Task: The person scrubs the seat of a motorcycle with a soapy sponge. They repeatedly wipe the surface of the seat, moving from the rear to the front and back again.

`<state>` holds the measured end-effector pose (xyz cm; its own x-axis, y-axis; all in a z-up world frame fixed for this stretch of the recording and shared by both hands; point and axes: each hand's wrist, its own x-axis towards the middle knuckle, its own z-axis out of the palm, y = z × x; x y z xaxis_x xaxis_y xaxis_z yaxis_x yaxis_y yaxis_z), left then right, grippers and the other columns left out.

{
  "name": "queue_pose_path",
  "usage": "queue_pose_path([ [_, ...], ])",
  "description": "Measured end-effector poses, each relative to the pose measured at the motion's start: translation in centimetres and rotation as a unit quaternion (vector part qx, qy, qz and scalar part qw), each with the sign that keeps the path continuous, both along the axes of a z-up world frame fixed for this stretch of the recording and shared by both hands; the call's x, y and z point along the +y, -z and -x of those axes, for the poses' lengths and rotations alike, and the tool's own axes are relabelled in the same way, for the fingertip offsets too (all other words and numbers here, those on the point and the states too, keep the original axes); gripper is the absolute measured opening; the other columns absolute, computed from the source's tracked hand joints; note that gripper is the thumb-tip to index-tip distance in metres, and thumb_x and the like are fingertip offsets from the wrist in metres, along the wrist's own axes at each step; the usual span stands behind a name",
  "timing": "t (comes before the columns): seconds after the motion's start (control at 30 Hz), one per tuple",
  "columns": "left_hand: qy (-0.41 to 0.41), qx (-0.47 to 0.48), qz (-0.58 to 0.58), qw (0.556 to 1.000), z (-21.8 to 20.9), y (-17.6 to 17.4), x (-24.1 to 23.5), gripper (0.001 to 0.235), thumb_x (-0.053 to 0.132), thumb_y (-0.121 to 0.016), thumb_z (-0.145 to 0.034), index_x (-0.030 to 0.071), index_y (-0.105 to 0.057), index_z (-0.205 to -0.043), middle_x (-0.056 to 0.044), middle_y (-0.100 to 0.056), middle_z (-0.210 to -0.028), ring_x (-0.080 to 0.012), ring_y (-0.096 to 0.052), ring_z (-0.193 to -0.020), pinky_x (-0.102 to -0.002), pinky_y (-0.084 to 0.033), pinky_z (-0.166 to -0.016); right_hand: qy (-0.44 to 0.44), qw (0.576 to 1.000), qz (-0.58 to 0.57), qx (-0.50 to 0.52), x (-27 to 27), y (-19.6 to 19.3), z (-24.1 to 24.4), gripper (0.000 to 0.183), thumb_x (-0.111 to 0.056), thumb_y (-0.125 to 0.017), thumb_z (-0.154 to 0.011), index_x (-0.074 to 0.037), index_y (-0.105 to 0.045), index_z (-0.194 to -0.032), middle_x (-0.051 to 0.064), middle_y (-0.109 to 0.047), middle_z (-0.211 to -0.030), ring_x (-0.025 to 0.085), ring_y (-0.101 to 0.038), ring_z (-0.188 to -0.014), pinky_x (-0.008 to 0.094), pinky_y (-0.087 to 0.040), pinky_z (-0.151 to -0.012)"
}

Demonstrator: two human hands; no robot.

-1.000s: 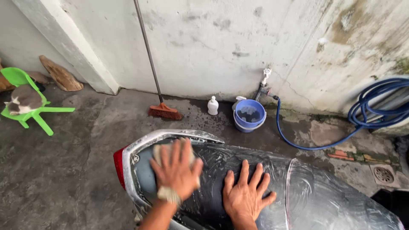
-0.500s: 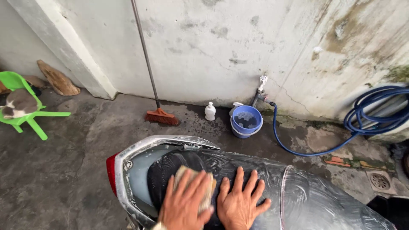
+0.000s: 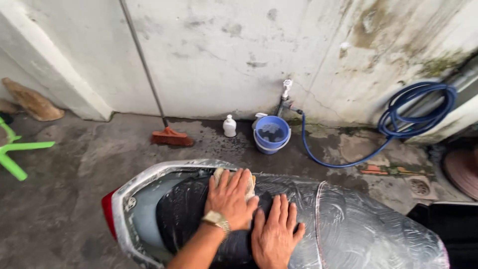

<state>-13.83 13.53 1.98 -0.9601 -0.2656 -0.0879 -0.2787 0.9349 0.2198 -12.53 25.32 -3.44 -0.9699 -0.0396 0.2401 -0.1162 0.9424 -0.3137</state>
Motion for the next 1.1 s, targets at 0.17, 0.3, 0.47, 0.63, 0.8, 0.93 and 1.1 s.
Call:
queue_pose_path([
  [0.17,0.111,0.178,0.102,0.972,-2.6,1.4,0.7,0.076,0.057,-0.045,-0.075,0.012,-0.032,-0.135,-0.005,-0.036,-0.137,-0.0338,-0.030,-0.124,-0.058,-0.023,-0.094,0.138,0.965,0.001,-0.222,7.2,-2.0,4.1,0.051,-0.054,-0.037,-0.077,-0.040,-0.038,-0.125,-0.006,-0.028,-0.142,0.016,-0.030,-0.127,0.048,-0.015,-0.100],
  [0.3,0.160,0.021,-0.020,0.987,2.2,-1.3,0.3,0.066,0.054,-0.048,-0.075,0.013,-0.038,-0.125,-0.004,-0.048,-0.120,-0.0309,-0.041,-0.107,-0.052,-0.033,-0.083,0.264,0.961,-0.065,0.061,11.0,6.0,3.7,0.081,-0.072,-0.040,-0.066,-0.021,-0.046,-0.129,0.019,-0.037,-0.140,0.037,-0.031,-0.122,0.064,-0.020,-0.091],
  [0.47,0.119,-0.078,-0.059,0.988,5.6,0.1,3.6,0.062,0.056,-0.041,-0.077,0.011,-0.039,-0.119,-0.012,-0.047,-0.121,-0.0388,-0.044,-0.109,-0.054,-0.031,-0.087,0.294,0.943,-0.155,0.013,11.1,2.8,4.3,0.080,-0.077,-0.031,-0.067,-0.029,-0.042,-0.131,0.008,-0.039,-0.139,0.026,-0.034,-0.124,0.059,-0.023,-0.090],
  [0.63,0.227,0.066,0.001,0.972,6.3,0.4,3.8,0.081,0.060,-0.050,-0.074,0.011,-0.031,-0.134,-0.009,-0.037,-0.135,-0.0401,-0.033,-0.119,-0.061,-0.026,-0.089,0.312,0.937,-0.120,-0.106,11.0,2.0,4.3,0.081,-0.078,-0.027,-0.066,-0.032,-0.033,-0.133,0.006,-0.028,-0.144,0.024,-0.024,-0.130,0.060,-0.018,-0.094],
  [0.8,0.132,-0.203,-0.145,0.959,10.8,-1.7,4.3,0.057,0.054,-0.033,-0.077,0.012,-0.047,-0.113,-0.019,-0.047,-0.109,-0.0384,-0.056,-0.095,-0.048,-0.043,-0.075,0.307,0.926,-0.044,-0.216,9.4,-0.3,3.7,0.082,-0.076,-0.029,-0.067,-0.033,-0.023,-0.136,0.005,-0.014,-0.148,0.024,-0.012,-0.135,0.063,-0.010,-0.099],
  [0.93,0.276,0.054,-0.032,0.959,7.1,-0.2,4.5,0.076,0.058,-0.054,-0.073,0.016,-0.032,-0.132,-0.023,-0.028,-0.137,-0.0400,-0.030,-0.119,-0.059,-0.031,-0.085,0.323,0.923,-0.079,-0.192,9.9,0.7,4.0,0.082,-0.077,-0.030,-0.065,-0.034,-0.025,-0.136,0.004,-0.017,-0.147,0.024,-0.015,-0.134,0.061,-0.012,-0.099],
  [1.1,0.103,-0.250,-0.119,0.955,10.7,-1.6,5.2,0.069,0.060,-0.044,-0.069,0.028,-0.033,-0.129,-0.019,-0.039,-0.123,-0.0430,-0.040,-0.111,-0.057,-0.035,-0.084,0.309,0.932,-0.041,-0.188,9.3,0.0,3.3,0.081,-0.075,-0.033,-0.067,-0.030,-0.028,-0.135,0.005,-0.018,-0.147,0.024,-0.015,-0.134,0.063,-0.010,-0.097],
])
